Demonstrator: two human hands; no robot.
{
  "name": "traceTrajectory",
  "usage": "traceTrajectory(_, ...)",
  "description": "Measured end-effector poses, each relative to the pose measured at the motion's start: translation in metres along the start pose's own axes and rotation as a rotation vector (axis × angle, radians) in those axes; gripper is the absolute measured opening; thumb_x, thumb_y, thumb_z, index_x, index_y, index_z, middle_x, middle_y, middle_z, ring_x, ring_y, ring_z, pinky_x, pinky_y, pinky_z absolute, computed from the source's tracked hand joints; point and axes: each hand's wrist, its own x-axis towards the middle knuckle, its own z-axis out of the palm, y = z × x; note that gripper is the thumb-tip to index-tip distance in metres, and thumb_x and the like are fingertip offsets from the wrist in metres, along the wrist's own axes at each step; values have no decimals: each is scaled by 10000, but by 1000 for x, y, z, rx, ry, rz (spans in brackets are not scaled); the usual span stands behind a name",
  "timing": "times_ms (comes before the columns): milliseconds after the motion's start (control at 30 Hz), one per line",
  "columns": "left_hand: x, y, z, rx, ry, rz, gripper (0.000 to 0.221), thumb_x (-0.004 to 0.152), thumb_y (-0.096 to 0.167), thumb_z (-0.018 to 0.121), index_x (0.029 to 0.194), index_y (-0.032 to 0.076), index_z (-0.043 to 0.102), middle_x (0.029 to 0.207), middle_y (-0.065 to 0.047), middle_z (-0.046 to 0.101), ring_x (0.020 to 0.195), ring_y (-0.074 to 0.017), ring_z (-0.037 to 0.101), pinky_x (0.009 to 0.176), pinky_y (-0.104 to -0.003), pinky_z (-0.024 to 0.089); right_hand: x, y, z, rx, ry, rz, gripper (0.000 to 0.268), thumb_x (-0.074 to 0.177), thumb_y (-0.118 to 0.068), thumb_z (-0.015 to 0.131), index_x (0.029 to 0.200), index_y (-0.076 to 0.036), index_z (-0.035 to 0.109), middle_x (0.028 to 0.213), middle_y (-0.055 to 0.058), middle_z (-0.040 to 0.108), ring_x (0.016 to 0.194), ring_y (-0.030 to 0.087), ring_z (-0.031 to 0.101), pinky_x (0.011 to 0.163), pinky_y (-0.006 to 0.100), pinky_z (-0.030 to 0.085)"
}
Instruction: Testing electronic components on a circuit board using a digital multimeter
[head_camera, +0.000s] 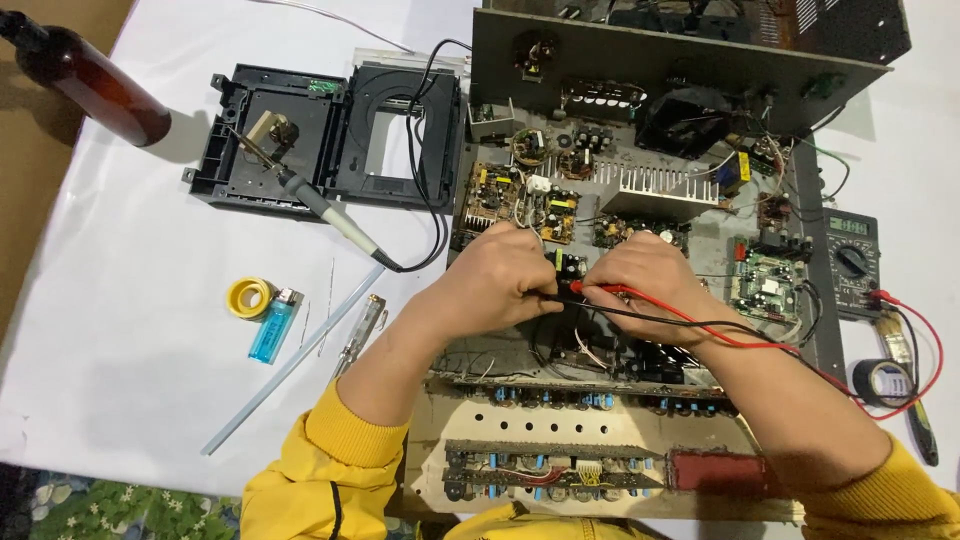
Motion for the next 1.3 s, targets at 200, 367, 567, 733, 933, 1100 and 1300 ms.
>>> traceTrajectory(200, -2, -4, 5, 39, -9, 22, 194, 782, 194, 863, 728, 150, 682, 620, 38, 653, 747, -156, 644, 791, -312, 472, -7, 8, 4, -16, -27, 13, 134, 956, -227, 668, 853, -149, 706, 762, 21, 715, 723, 252, 700, 706, 360, 506)
traceTrajectory(367, -1, -3, 4, 36, -12, 25, 203, 783, 188, 864, 729, 145, 673, 623, 36, 654, 750, -155, 643, 793, -307, 474, -4, 5, 3, -23, -45, 11, 109, 948, -203, 678, 864, -140, 706, 766, 37, 715, 732, 264, 702, 708, 370, 509)
traceTrajectory(567, -2, -5, 5, 30, -7, 27, 202, 769, 176, 871, 731, 140, 676, 628, 32, 660, 754, -158, 646, 791, -309, 477, -6, 8, 4, -12, -62, 30, 99, 945, -201, 680, 869, -143, 704, 771, 36, 717, 730, 264, 701, 718, 372, 514)
traceTrajectory(733, -2, -6, 6, 47, -5, 25, 211, 766, 173, 868, 719, 150, 664, 627, 47, 655, 759, -148, 649, 793, -306, 479, -5, 8, 3, -10, -80, 45, 98, 944, -210, 678, 872, -150, 705, 770, 24, 720, 731, 259, 705, 723, 369, 517)
traceTrajectory(933, -1, -2, -1, 12, -5, 20, 195, 747, 154, 873, 740, 138, 679, 653, 29, 677, 779, -162, 664, 797, -324, 491, -10, 14, 6, -20, -28, 59, 75, 934, -208, 708, 884, -155, 724, 783, 20, 729, 776, 243, 723, 747, 359, 520)
traceTrajectory(1100, 1, 7, -27, 130, 129, -40, 131, 798, 181, 879, 811, 155, 751, 677, 15, 697, 766, -175, 649, 810, -314, 458, -13, 22, 1, 159, 143, 353, 88, 939, -164, 737, 975, -90, 769, 769, 98, 748, 733, 278, 711, 747, 386, 536)
traceTrajectory(1300, -3, -9, -14, 173, 210, -77, 210, 752, 170, 906, 883, 116, 751, 694, -2, 697, 753, -188, 672, 809, -338, 490, -2, 9, -2, 254, 121, 555, 124, 991, -79, 637, 1051, -70, 746, 792, 136, 746, 701, 235, 688, 719, 384, 547)
